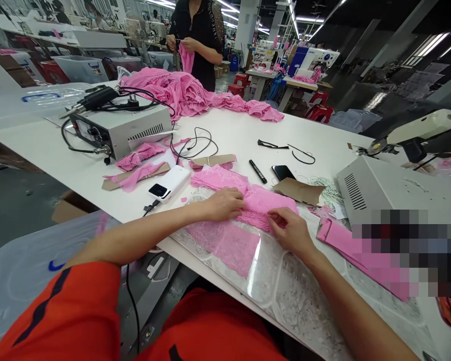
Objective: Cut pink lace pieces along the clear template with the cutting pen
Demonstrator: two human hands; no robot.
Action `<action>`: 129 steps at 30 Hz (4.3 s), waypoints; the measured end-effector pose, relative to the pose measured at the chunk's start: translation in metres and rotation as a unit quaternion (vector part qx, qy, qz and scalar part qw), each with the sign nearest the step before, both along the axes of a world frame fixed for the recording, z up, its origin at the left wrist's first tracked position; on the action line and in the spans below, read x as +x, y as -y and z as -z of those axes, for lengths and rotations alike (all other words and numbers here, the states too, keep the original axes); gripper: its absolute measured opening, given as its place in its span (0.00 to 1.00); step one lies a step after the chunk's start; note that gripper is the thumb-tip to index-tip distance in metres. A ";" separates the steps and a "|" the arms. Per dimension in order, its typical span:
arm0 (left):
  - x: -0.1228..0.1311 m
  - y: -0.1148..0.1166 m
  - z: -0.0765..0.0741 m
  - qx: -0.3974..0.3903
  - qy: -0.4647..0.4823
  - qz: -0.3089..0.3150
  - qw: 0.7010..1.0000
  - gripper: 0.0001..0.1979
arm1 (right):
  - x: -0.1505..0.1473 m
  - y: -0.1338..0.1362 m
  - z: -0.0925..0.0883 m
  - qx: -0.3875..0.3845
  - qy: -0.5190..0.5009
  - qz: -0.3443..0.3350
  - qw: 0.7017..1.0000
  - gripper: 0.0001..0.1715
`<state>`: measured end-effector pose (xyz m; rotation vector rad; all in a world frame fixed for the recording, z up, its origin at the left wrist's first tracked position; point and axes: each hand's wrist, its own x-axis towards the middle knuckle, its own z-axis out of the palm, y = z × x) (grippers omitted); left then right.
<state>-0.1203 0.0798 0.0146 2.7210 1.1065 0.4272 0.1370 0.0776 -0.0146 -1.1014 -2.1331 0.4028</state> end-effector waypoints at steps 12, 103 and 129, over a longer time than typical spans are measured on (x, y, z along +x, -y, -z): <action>0.008 -0.015 0.004 -0.041 0.024 -0.009 0.999 0.08 | 0.006 -0.003 0.006 -0.020 0.020 -0.014 1.000 0.10; 0.003 0.100 -0.017 0.065 -0.080 0.136 0.985 0.10 | 0.134 0.155 -0.011 -0.255 -0.483 0.230 0.806 0.07; 0.168 0.062 0.002 -0.046 -0.052 0.268 0.961 0.07 | 0.170 0.187 0.003 -0.121 -0.229 0.307 0.916 0.10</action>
